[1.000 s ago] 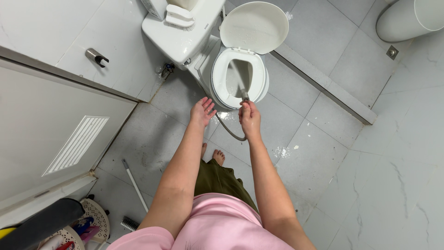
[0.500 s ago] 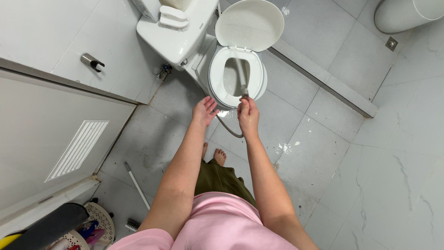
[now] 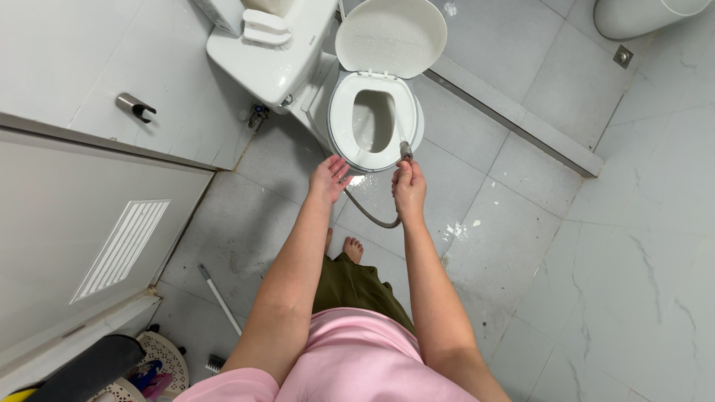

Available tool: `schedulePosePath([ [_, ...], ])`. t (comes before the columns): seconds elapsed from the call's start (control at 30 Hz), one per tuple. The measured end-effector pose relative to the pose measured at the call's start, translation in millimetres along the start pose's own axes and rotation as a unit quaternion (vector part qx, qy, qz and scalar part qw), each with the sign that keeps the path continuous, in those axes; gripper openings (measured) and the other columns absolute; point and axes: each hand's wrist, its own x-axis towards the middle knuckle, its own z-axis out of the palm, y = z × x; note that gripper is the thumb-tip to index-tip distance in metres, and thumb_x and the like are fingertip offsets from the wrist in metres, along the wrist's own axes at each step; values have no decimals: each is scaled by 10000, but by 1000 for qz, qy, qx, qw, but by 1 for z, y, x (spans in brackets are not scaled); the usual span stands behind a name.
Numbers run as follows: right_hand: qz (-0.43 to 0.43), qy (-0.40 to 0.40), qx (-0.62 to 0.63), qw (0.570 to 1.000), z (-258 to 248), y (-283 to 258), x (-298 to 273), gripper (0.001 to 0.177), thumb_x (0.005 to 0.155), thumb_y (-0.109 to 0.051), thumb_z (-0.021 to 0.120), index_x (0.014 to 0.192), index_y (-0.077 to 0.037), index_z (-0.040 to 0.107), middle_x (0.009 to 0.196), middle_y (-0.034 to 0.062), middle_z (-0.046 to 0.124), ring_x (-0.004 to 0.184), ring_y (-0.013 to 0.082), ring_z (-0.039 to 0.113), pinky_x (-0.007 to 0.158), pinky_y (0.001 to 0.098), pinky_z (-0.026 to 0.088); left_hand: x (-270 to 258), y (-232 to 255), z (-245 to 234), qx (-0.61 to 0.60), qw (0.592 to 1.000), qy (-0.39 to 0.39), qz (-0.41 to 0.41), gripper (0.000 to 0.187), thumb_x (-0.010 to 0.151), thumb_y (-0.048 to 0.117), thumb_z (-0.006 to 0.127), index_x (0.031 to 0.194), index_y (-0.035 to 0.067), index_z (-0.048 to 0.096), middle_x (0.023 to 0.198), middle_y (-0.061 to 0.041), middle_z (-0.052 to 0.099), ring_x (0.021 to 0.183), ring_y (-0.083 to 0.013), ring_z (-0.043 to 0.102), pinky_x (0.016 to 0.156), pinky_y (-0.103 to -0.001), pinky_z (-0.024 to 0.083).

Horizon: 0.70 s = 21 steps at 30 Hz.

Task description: The person cleans a portable toilet seat and a small plastic container by rinsing them with a handheld sprayer, applying cleaner from a spray bottle, and scrubbing the container with a brush.

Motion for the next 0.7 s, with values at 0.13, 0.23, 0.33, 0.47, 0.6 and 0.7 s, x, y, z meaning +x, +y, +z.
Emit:
schedulePosePath([
  [0.13, 2, 23, -1, 1000, -12, 3, -1, 288, 1090, -309, 484, 1032, -51, 601, 675, -16, 524, 524, 67, 474, 454, 236, 403, 3, -9, 4, 10, 1000, -22, -7, 412, 1047, 273, 428, 1399, 80, 519, 1396, -88, 597, 1328, -275, 548, 1061, -512, 455],
  [0.23, 18, 55, -19, 998, -22, 8, -4, 295, 1086, -316, 483, 1020, -57, 606, 673, -17, 524, 518, 65, 471, 445, 239, 398, 3, -16, 10, 30, 999, -18, -11, 425, 1046, 270, 433, 1410, 66, 510, 1411, -99, 597, 1334, -278, 554, 1050, -502, 473],
  [0.33, 60, 67, -25, 996, -31, 18, -11, 301, 1079, -322, 487, 1006, -56, 607, 655, -5, 526, 485, 75, 451, 421, 249, 372, 6, -25, 14, 37, 999, -13, -29, 440, 1039, 274, 416, 1425, 81, 501, 1426, -89, 584, 1339, -265, 546, 1046, -498, 468],
  [0.47, 108, 31, -24, 993, -41, 34, -22, 315, 1074, -332, 489, 999, -54, 614, 649, 2, 533, 466, 77, 454, 406, 250, 370, 8, -38, 16, 42, 998, -21, -36, 433, 1044, 273, 431, 1426, 79, 498, 1431, -88, 582, 1343, -265, 542, 1061, -495, 470],
  [0.6, 132, 11, 16, 991, -48, 45, -26, 327, 1067, -345, 490, 1012, -44, 606, 645, 6, 532, 449, 84, 436, 392, 256, 345, 11, -45, 16, 42, 998, -1, -48, 425, 1041, 268, 448, 1415, 74, 505, 1419, -85, 585, 1330, -258, 541, 1070, -501, 458],
  [0.7, 123, 17, 15, 992, -55, 46, -30, 346, 1081, -345, 471, 1019, -34, 608, 643, 4, 519, 454, 81, 426, 397, 258, 348, 17, -50, 6, 48, 998, 3, -40, 432, 1029, 252, 416, 1413, 80, 511, 1401, -85, 592, 1316, -260, 550, 1063, -507, 465],
])
